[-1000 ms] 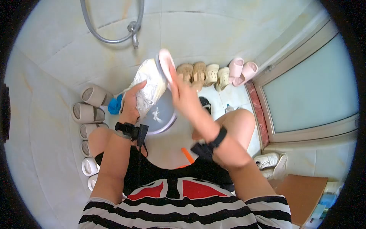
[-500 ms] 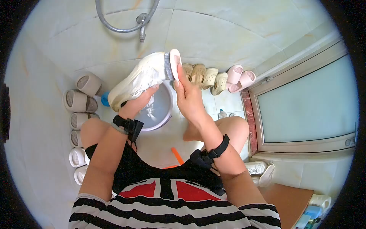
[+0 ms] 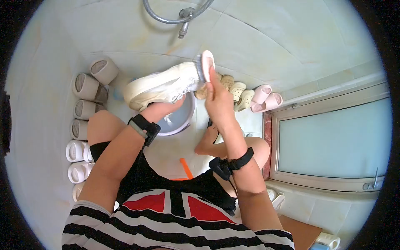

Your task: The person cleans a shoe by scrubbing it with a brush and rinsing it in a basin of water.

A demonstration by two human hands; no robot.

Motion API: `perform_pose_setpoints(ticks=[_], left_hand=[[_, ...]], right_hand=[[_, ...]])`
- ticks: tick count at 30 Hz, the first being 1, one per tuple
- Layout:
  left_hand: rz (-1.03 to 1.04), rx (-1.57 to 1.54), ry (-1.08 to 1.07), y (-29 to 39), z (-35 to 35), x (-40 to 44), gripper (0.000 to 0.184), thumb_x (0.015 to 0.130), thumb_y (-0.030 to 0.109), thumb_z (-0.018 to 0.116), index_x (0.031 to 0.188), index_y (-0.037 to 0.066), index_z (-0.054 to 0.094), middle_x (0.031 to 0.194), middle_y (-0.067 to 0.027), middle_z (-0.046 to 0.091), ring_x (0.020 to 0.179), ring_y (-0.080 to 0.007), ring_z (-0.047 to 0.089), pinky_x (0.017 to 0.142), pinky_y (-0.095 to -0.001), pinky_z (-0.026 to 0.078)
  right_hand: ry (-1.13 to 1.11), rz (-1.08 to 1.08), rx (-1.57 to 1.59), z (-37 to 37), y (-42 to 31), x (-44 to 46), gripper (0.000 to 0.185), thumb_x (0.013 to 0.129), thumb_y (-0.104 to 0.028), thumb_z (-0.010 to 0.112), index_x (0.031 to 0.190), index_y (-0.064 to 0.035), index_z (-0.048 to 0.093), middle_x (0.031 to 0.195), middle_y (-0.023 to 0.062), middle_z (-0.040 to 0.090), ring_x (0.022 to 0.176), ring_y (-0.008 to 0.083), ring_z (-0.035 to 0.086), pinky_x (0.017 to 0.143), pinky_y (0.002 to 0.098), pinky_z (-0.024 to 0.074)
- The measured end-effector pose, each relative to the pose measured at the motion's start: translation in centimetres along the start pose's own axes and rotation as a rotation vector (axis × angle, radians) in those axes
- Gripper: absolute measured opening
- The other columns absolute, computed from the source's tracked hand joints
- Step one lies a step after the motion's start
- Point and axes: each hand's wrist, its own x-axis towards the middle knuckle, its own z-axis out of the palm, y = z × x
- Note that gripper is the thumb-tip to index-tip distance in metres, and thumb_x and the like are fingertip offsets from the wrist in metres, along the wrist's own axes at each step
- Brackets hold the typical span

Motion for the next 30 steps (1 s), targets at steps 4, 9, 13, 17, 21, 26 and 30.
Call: perform_pose_setpoints(ticks=[4, 9, 13, 17, 21, 26, 30], left_hand=[[0.063, -0.327, -0.056, -1.0, -0.1, -1.0, 0.059, 0.086, 0.03, 0.051, 0.14, 0.012, 0.036, 0.146, -0.0159, 0.032, 0.134, -0.0335, 0.031, 0.112, -0.0429, 0.024], [0.321, -0.839, 0.294, -4.1, 8.7, -0.2, 0.049, 0.092, 0.035, 0.044, 0.137, 0.014, 0.042, 0.142, -0.0067, 0.042, 0.132, -0.024, 0.038, 0.11, -0.039, 0.029], [0.104, 0.011, 0.127, -0.5, 2.8, -1.8, 0.042, 0.091, 0.031, 0.047, 0.128, 0.011, 0.051, 0.129, -0.0102, 0.053, 0.12, -0.0263, 0.048, 0.105, -0.0398, 0.034], [0.047, -0.232, -0.214, 0.6, -0.3, -2.5, 0.04, 0.092, 0.03, 0.045, 0.127, 0.012, 0.052, 0.132, -0.0098, 0.052, 0.122, -0.0255, 0.047, 0.105, -0.0394, 0.034], [0.057, -0.3, -0.284, 0.7, -1.1, -2.4, 0.039, 0.093, 0.03, 0.044, 0.126, 0.013, 0.053, 0.134, -0.0093, 0.051, 0.123, -0.0247, 0.046, 0.106, -0.0389, 0.034], [0.057, -0.373, -0.253, 1.3, -0.5, -1.0, 0.04, 0.092, 0.031, 0.046, 0.128, 0.014, 0.051, 0.135, -0.0099, 0.049, 0.125, -0.0255, 0.043, 0.105, -0.0393, 0.033], [0.006, -0.305, -0.45, 2.7, -3.5, -2.1, 0.034, 0.093, 0.03, 0.046, 0.124, 0.014, 0.053, 0.128, -0.0089, 0.051, 0.118, -0.0255, 0.046, 0.103, -0.0372, 0.033]], right_hand=[[-0.232, -0.246, -0.415, 1.3, -4.1, -3.8, 0.05, 0.093, -0.014, 0.05, 0.142, -0.0164, 0.038, 0.069, 0.0215, 0.06, 0.06, 0.0373, 0.06, 0.055, 0.0429, 0.0479], [-0.256, -0.298, -0.197, -2.0, -1.1, -4.0, 0.051, 0.09, -0.011, 0.056, 0.139, -0.0163, 0.043, 0.069, 0.0228, 0.06, 0.059, 0.0382, 0.06, 0.056, 0.042, 0.0477], [-0.372, -0.299, -0.283, -0.9, -4.7, -4.6, 0.047, 0.089, -0.01, 0.056, 0.135, -0.0099, 0.046, 0.066, 0.0233, 0.059, 0.061, 0.0387, 0.06, 0.056, 0.0442, 0.047], [-0.505, -0.318, -0.42, 1.1, -6.5, -3.8, 0.044, 0.088, -0.011, 0.059, 0.131, -0.0157, 0.052, 0.078, 0.0217, 0.061, 0.065, 0.0386, 0.058, 0.058, 0.0423, 0.0472], [-0.541, -0.413, -0.376, -3.3, -2.0, -2.3, 0.044, 0.089, -0.013, 0.057, 0.131, -0.0238, 0.054, 0.08, 0.0154, 0.065, 0.069, 0.0346, 0.063, 0.061, 0.0416, 0.0505], [-0.622, -0.419, -0.338, -4.3, -1.1, -0.8, 0.041, 0.091, -0.008, 0.054, 0.131, -0.0141, 0.054, 0.104, 0.0157, 0.066, 0.076, 0.0284, 0.064, 0.073, 0.0325, 0.0507], [-0.595, -0.677, -0.528, 0.9, -4.7, -0.8, 0.043, 0.089, -0.026, 0.057, 0.131, -0.028, 0.052, 0.068, 0.0104, 0.061, 0.06, 0.0317, 0.058, 0.053, 0.0412, 0.0461]])
